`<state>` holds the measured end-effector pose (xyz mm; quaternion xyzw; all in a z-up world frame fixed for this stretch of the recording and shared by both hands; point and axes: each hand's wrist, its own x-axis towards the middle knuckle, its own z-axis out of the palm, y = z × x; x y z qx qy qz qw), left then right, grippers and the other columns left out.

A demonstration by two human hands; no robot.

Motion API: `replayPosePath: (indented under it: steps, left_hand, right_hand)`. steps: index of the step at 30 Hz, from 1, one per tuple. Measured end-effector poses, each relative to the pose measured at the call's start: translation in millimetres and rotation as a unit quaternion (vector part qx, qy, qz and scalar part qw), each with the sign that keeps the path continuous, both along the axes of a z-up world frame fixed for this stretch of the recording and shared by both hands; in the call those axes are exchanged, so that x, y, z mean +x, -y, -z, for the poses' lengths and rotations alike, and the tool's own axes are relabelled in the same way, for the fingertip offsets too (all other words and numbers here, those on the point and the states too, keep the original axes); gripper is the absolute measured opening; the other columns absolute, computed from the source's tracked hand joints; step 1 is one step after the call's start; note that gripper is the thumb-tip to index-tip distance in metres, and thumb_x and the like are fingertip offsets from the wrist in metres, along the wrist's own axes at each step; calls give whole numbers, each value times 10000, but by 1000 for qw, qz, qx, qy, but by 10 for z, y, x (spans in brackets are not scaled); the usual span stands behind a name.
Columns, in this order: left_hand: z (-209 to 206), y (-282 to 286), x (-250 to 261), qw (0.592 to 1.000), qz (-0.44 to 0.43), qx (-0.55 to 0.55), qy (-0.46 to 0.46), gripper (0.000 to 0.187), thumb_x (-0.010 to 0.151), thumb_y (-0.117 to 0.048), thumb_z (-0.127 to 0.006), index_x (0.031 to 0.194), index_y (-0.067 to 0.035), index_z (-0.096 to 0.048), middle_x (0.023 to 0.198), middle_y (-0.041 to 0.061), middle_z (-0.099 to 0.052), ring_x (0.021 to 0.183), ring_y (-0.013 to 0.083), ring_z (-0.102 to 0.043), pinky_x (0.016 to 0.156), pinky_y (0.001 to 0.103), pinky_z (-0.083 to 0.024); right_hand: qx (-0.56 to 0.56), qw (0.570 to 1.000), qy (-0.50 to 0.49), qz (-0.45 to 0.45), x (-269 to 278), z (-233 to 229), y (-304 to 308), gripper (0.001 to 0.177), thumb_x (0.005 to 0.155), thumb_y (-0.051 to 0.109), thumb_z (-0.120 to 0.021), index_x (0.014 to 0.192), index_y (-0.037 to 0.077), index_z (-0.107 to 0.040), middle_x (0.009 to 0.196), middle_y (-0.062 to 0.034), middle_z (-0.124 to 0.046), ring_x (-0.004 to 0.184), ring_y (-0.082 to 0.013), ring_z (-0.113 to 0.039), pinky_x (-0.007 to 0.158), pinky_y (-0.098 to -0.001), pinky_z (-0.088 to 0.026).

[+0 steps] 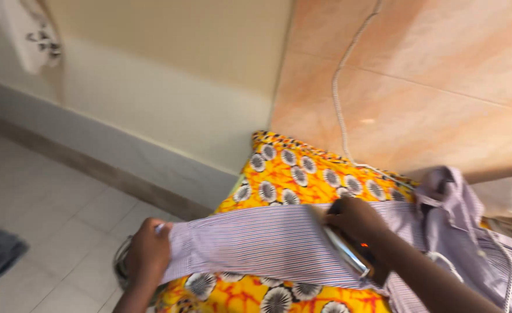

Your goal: The recorder is ironing a long-sleeved shirt on a flat surface.

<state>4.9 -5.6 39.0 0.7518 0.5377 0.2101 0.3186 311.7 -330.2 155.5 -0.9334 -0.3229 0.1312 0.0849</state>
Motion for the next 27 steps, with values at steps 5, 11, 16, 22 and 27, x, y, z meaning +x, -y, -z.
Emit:
replayPosePath:
  steps: [5,11,16,22,27]
  left_hand:
    - [-513,335,111,974,62,219,1,462,857,-274,-728,1235,-41,-603,1264,191,-650,1169,394,-613,928,513,-489]
    - [-330,1545,1282,834,387,263,292,699,695,-85,-835,1324,46,-560,1334,239,-602,1260,413,-552,1085,472,-416]
    - [-176,2222,1954,753,607,219,130,599,944,-367,-646,1394,3,-506,1504,185,-493,1444,347,-401,1200,498,-248]
    - [178,2264,2154,734,625,262,44,737,1052,-543,-330,1582,-34,-281,1677,137,-223,1554,288,-148,1228,514,-45]
    - [520,2228,2278,690,496,506,148,709,1088,-582,-282,1577,-71,-244,1639,111,-226,1512,272,-164,1197,492,-76]
  right_hand:
    - [-29,964,168,205,1082,324,1207,654,736,550,-872,1063,16,-682,867,-199,-783,798,-320,-774,758,-449,-607]
    - [-42,981,-84,169,401,132,1137,390,740,444,-769,1001,159,-821,850,-173,-806,768,-352,-798,742,-460,-647]
    - [-35,987,16,158,-148,0,1360,572,735,518,-843,998,29,-707,890,-203,-766,866,-348,-774,801,-452,-600]
    - [-9,963,76,258,514,65,1447,509,794,458,-820,983,-6,-729,935,-222,-776,896,-361,-767,824,-472,-586]
    - [5,959,77,272,989,87,1168,418,823,423,-792,1015,53,-757,967,-170,-780,878,-318,-779,812,-461,-598]
